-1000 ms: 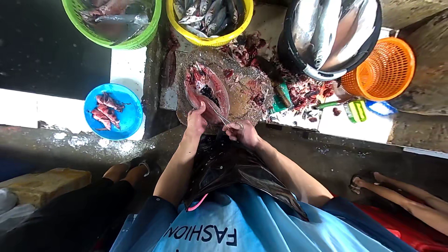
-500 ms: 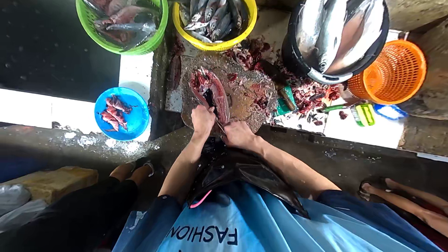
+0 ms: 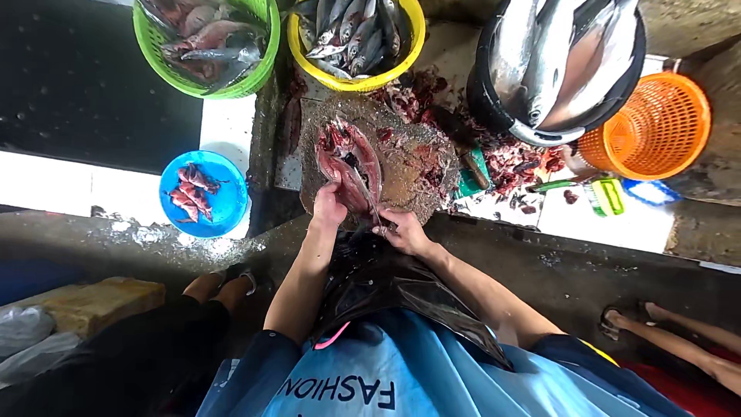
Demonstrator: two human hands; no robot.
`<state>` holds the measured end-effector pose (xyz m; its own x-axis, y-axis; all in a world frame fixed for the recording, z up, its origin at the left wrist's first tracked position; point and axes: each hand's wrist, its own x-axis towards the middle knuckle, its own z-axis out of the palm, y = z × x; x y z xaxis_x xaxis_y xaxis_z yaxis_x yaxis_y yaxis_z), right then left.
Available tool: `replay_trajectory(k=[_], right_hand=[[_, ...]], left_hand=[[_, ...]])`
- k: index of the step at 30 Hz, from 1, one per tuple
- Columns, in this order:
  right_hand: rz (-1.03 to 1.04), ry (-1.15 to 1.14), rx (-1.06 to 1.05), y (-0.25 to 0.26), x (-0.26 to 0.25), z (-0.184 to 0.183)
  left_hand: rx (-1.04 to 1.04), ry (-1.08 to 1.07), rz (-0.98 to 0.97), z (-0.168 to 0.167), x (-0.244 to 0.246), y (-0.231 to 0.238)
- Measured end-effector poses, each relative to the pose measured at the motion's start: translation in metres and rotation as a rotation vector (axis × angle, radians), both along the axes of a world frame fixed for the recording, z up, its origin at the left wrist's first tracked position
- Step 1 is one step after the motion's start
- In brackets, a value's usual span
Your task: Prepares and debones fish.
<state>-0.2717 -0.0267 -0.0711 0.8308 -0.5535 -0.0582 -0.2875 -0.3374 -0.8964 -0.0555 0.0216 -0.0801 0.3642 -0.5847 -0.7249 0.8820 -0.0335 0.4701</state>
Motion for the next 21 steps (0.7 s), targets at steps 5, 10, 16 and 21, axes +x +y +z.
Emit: replay_trajectory(k=[5, 10, 16, 21], right_hand=[[-0.035, -0.127, 0.319, -0.008, -0.016, 0.025], [-0.085, -0.07, 0.643, -0.007, -0.017, 0.038], [-0.192, -0.071, 0.944, -0.007, 0.01, 0.026], [-0.132, -0.123, 0.84, -0.001, 0.028, 0.026]], left_hand=[[-0.021, -0.012, -0.013, -0.003, 0.002, 0.005], [-0.045, -0.018, -0.026, -0.006, 0.001, 0.005], [-0.044, -0.06, -0.07, -0.006, -0.003, 0.009], [-0.001, -0.075, -0.041, -0.005, 0.0, 0.01]])
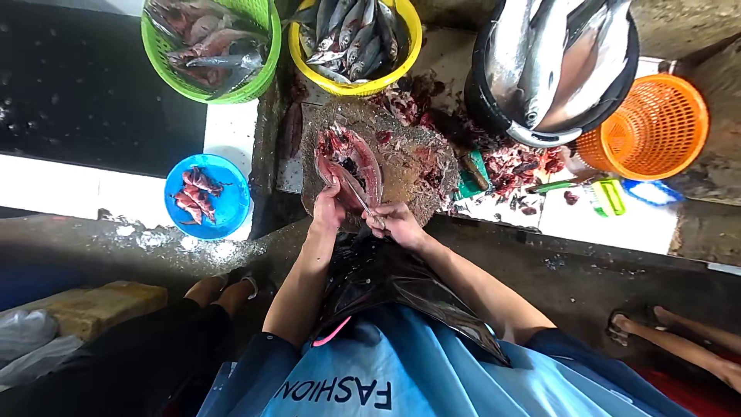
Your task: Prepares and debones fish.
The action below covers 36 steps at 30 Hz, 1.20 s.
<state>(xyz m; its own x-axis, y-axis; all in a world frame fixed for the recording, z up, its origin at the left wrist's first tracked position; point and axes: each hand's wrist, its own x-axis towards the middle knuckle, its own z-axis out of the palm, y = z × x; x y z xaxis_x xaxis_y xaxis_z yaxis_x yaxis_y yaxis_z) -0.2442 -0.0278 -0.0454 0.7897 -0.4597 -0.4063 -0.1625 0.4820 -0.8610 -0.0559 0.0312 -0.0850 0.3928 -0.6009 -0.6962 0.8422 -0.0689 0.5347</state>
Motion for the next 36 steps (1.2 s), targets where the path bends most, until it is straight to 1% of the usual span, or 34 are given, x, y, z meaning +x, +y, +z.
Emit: replay_trajectory(k=[3, 5, 7, 8, 9, 10, 11, 12, 13, 14, 16, 18, 22, 24, 26, 31, 33, 36], right_hand=[[0.006, -0.057, -0.202, 0.01, -0.007, -0.003], [-0.017, -0.101, -0.441, 0.005, -0.012, 0.004], [-0.12, -0.101, -0.722, -0.003, -0.014, 0.015], [-0.187, -0.057, -0.774, -0.009, -0.017, 0.019], [-0.226, 0.04, -0.714, -0.016, -0.021, 0.023], [-0.24, 0.145, -0.535, -0.022, -0.027, 0.028], [-0.231, 0.198, -0.336, -0.026, -0.035, 0.029], [-0.202, 0.216, -0.177, -0.026, -0.045, 0.03], [-0.143, 0.222, -0.075, -0.025, -0.055, 0.036], [-0.089, 0.215, -0.006, -0.025, -0.061, 0.044], [-0.012, 0.209, 0.11, -0.012, -0.077, 0.06], [0.009, 0.206, 0.199, -0.002, -0.088, 0.071], [-0.024, 0.215, 0.278, 0.007, -0.091, 0.079], [-0.054, 0.231, 0.307, 0.01, -0.088, 0.077], [-0.092, 0.243, 0.34, 0.012, -0.086, 0.076], [-0.174, 0.258, 0.37, 0.021, -0.081, 0.081], [-0.189, 0.264, 0.379, 0.022, -0.079, 0.082], [-0.225, 0.318, 0.327, 0.026, -0.071, 0.087]], left_hand=[[0.005, 0.023, 0.016, 0.002, -0.002, -0.002], [0.019, 0.071, 0.034, -0.004, -0.001, -0.004], [0.013, 0.034, 0.027, -0.013, 0.0, 0.0], [0.033, -0.028, 0.0, -0.011, -0.001, 0.001], [0.071, -0.116, -0.035, -0.004, -0.005, 0.0], [0.126, -0.218, -0.097, 0.007, -0.012, 0.002], [0.195, -0.305, -0.156, 0.016, -0.021, 0.004], [0.253, -0.35, -0.218, 0.021, -0.03, 0.01], [0.276, -0.35, -0.252, 0.024, -0.038, 0.015], [0.255, -0.309, -0.258, 0.023, -0.042, 0.018], [0.156, -0.196, -0.228, 0.018, -0.047, 0.027], [0.066, -0.174, -0.197, 0.016, -0.05, 0.027], [-0.038, -0.184, -0.206, 0.02, -0.053, 0.023], [-0.077, -0.129, -0.123, 0.016, -0.055, 0.016], [-0.079, -0.094, -0.07, 0.016, -0.057, 0.011], [-0.093, -0.095, -0.041, 0.017, -0.06, 0.008], [-0.095, -0.105, -0.054, 0.018, -0.061, 0.007], [-0.046, -0.168, -0.157, 0.028, -0.063, 0.011]])
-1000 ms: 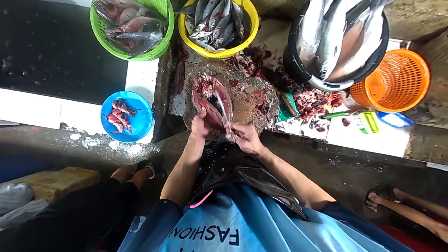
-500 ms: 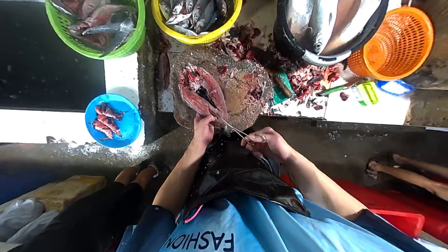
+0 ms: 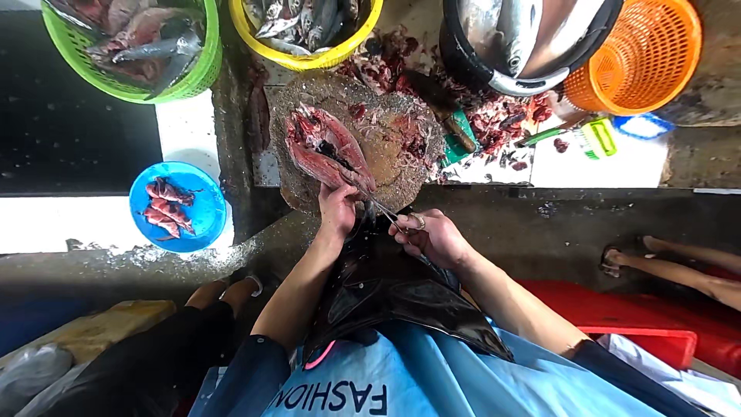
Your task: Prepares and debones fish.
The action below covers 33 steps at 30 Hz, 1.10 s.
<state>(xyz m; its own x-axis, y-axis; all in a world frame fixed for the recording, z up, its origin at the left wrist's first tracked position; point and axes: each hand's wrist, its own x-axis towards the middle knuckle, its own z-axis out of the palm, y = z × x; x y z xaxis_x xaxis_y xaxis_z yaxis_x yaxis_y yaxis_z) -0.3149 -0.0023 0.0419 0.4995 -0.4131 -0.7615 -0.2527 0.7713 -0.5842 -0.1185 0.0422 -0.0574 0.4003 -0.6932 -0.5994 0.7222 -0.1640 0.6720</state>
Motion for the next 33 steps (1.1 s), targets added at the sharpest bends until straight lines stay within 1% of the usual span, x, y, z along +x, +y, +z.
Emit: replay_trajectory(k=[2, 5, 7, 9, 11, 12, 13, 14, 15, 16, 17, 18, 20, 21, 23, 25, 27, 28, 31, 32, 33], right_hand=[[0.023, 0.048, -0.138, 0.01, 0.006, 0.001], [0.152, 0.074, -0.412, 0.023, 0.005, -0.009], [0.202, 0.099, -0.567, 0.029, 0.002, -0.016], [0.18, 0.12, -0.745, 0.034, 0.001, -0.021], [0.099, 0.158, -0.985, 0.028, -0.001, -0.025], [0.043, 0.174, -1.06, 0.019, -0.002, -0.027], [-0.019, 0.179, -1.078, 0.008, -0.003, -0.029], [-0.075, 0.177, -1.016, -0.003, -0.005, -0.034], [-0.118, 0.173, -0.856, -0.014, -0.008, -0.037], [-0.134, 0.137, -0.634, -0.021, -0.015, -0.039], [-0.101, 0.092, -0.472, -0.023, -0.022, -0.034], [-0.042, 0.034, -0.392, -0.023, -0.026, -0.025], [0.049, -0.066, -0.309, -0.022, -0.024, -0.009], [0.067, -0.075, -0.268, -0.014, -0.025, -0.003], [0.064, -0.054, -0.223, -0.008, -0.02, -0.003], [0.077, -0.026, -0.238, -0.006, -0.017, -0.008], [0.144, -0.009, -0.358, 0.0, -0.014, -0.012], [0.178, -0.005, -0.469, 0.004, -0.013, -0.015], [0.224, -0.058, -0.927, 0.006, -0.018, -0.022], [0.201, -0.072, -1.021, 0.002, -0.018, -0.02], [0.16, -0.068, -1.061, -0.003, -0.018, -0.017]], left_hand=[[0.009, 0.01, 0.003, 0.002, -0.001, 0.0], [-0.018, 0.169, 0.173, -0.005, -0.001, -0.017], [0.001, 0.26, 0.236, 0.002, -0.004, -0.027], [0.042, 0.298, 0.271, 0.013, -0.007, -0.037], [0.07, 0.3, 0.264, 0.016, -0.015, -0.038], [0.084, 0.302, 0.253, 0.016, -0.019, -0.036], [0.088, 0.309, 0.243, 0.014, -0.021, -0.034], [0.071, 0.331, 0.243, 0.011, -0.02, -0.031], [0.041, 0.347, 0.238, 0.007, -0.019, -0.029], [0.017, 0.342, 0.233, 0.003, -0.018, -0.026], [-0.005, 0.33, 0.219, 0.0, -0.018, -0.022], [-0.023, 0.301, 0.187, 0.0, -0.016, -0.02], [-0.031, 0.204, 0.078, 0.004, -0.009, -0.021], [-0.014, 0.17, 0.033, 0.007, -0.011, -0.014], [-0.008, 0.167, 0.029, 0.006, -0.013, -0.014], [-0.027, 0.235, 0.128, -0.003, -0.012, -0.024], [-0.017, 0.257, 0.207, -0.004, -0.01, -0.03], [-0.01, 0.252, 0.23, -0.003, -0.009, -0.032], [0.039, 0.203, 0.259, -0.005, -0.013, -0.032], [0.062, 0.178, 0.239, -0.009, -0.016, -0.029], [0.062, 0.138, 0.171, -0.011, -0.016, -0.023]])
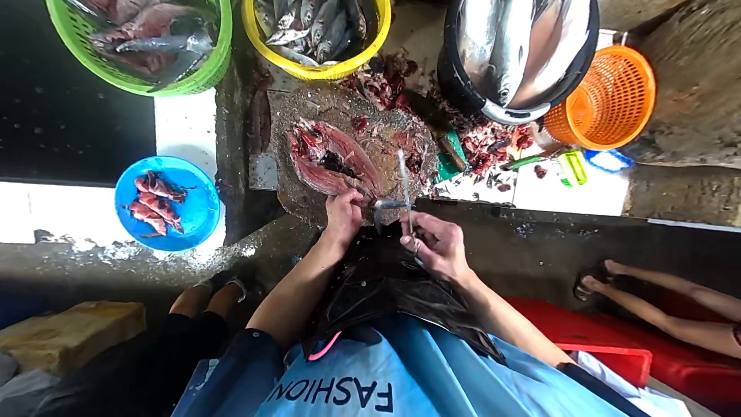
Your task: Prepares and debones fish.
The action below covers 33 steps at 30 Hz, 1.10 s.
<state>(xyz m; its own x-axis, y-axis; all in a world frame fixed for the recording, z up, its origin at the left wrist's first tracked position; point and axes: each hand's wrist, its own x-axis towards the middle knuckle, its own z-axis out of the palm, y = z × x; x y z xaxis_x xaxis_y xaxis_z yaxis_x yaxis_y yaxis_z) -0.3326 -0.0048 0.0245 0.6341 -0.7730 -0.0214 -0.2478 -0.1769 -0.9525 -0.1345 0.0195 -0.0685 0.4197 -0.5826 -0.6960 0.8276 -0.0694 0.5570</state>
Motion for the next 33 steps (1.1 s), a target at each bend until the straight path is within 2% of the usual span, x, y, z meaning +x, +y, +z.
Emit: replay_trajectory(k=[2, 6, 8, 10, 12, 17, 19, 22, 24, 28, 30, 33], right_hand=[[-0.072, -0.003, 0.1, -0.007, -0.002, 0.0], [0.008, -0.022, 0.628, -0.018, -0.002, -0.006], [0.039, -0.013, 0.788, -0.017, 0.004, -0.01], [0.013, 0.02, 0.861, -0.014, 0.011, -0.014], [0.018, 0.045, 0.814, -0.011, 0.015, -0.019], [0.103, -0.012, 0.375, -0.003, 0.011, -0.021], [0.078, -0.019, 0.415, -0.006, 0.011, -0.019], [0.06, 0.037, 0.657, -0.009, 0.015, -0.022], [0.042, 0.069, 0.721, -0.008, 0.022, -0.027], [0.102, 0.04, 0.556, 0.0, 0.029, -0.034], [0.115, -0.031, 0.493, 0.001, 0.026, -0.035], [0.095, 0.003, 0.558, -0.002, 0.027, -0.031]], left_hand=[[-0.027, -0.078, -0.143, 0.0, 0.009, 0.01], [0.093, -0.078, -0.018, -0.007, 0.033, -0.007], [0.102, -0.057, -0.003, -0.006, 0.036, -0.008], [0.08, -0.05, -0.01, -0.006, 0.034, -0.005], [0.068, -0.04, -0.001, -0.006, 0.032, -0.003], [0.016, -0.01, 0.048, -0.01, 0.034, 0.006], [-0.01, -0.014, 0.035, -0.013, 0.035, 0.01], [-0.01, -0.03, 0.017, -0.014, 0.035, 0.012], [0.014, -0.027, 0.017, -0.014, 0.035, 0.011], [0.011, -0.049, 0.004, -0.016, 0.036, 0.013], [0.0, -0.106, -0.075, -0.01, 0.036, 0.021], [0.021, -0.176, -0.163, -0.004, 0.038, 0.027]])
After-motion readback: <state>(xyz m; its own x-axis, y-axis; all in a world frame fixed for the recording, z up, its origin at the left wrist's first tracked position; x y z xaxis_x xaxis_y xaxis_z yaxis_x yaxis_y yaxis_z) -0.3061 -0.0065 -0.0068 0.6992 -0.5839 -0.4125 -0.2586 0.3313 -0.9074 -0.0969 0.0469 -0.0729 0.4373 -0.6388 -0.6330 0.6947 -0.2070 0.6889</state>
